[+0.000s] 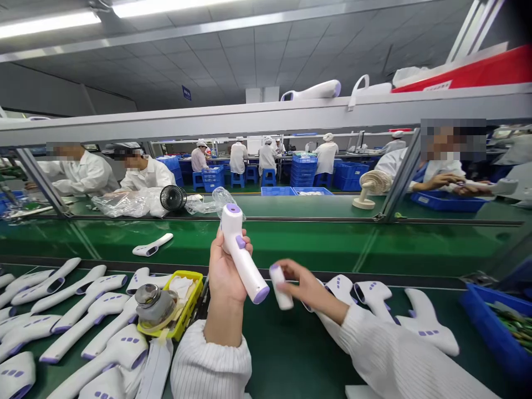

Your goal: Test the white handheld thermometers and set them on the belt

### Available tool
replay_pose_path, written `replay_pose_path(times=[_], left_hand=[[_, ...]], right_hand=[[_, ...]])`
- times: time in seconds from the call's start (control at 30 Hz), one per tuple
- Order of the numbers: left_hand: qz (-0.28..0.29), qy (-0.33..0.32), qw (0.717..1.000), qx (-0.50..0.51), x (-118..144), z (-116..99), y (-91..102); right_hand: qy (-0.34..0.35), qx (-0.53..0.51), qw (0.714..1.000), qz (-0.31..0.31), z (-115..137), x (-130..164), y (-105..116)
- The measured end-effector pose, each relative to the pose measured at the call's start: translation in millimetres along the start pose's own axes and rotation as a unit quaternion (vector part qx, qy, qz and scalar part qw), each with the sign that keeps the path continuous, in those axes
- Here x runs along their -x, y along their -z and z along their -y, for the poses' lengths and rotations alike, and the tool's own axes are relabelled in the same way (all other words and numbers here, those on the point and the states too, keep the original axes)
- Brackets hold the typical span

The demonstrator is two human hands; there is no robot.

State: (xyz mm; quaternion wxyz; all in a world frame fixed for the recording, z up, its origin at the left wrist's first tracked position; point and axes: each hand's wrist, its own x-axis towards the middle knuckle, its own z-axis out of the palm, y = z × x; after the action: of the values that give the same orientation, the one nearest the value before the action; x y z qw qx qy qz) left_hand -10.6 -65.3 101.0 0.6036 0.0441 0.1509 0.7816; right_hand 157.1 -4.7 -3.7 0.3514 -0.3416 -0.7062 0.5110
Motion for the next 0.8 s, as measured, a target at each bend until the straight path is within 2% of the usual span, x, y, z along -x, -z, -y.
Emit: replay_pose_path(times=[0.03,0.1,0.17,0.2,0.27,0.33,0.37,0.4,0.5,0.6,0.7,0.8], left_hand=[[-0.003,-0.005,1.000,-0.018,-1,2,0.8],[0.008,0.000,0.997,-0.071,-4,7,3.7],[0.042,-0.009,0.983,-0.177,-6,13,8.0],[0.057,-0.039,0.966,-0.251,-7,16,10.5],[0.064,-0.151,0.901,-0.402,-9,22,16.1],[0.049,-0.268,0.822,-0.500,-13,28,22.4],[0.041,-0.293,0.796,-0.527,-17,30,26.1],[0.034,-0.290,0.787,-0.544,-23,32,30.5],[0.012,-0.185,0.813,-0.552,-48,37,50.2],[-0.025,-0.102,0.840,-0.532,-75,43,78.2],[-0.069,-0.084,0.863,-0.493,-91,46,100.3],[-0.061,-0.097,0.879,-0.463,-89,48,100.6]], right_hand=[[-0.012,-0.101,0.993,-0.067,8,-9,1],[-0.023,-0.281,0.945,-0.165,24,-25,5],[0.002,-0.413,0.887,-0.208,39,-34,13],[0.027,-0.458,0.861,-0.217,45,-36,17],[0.077,-0.504,0.830,-0.226,53,-36,27],[0.097,-0.496,0.828,-0.242,55,-34,34],[0.098,-0.482,0.833,-0.254,54,-33,36],[0.094,-0.465,0.839,-0.266,53,-32,38],[0.087,-0.421,0.856,-0.285,50,-30,36],[0.097,-0.396,0.876,-0.258,51,-28,32],[0.105,-0.396,0.884,-0.226,51,-27,30],[0.103,-0.394,0.887,-0.219,48,-26,31]])
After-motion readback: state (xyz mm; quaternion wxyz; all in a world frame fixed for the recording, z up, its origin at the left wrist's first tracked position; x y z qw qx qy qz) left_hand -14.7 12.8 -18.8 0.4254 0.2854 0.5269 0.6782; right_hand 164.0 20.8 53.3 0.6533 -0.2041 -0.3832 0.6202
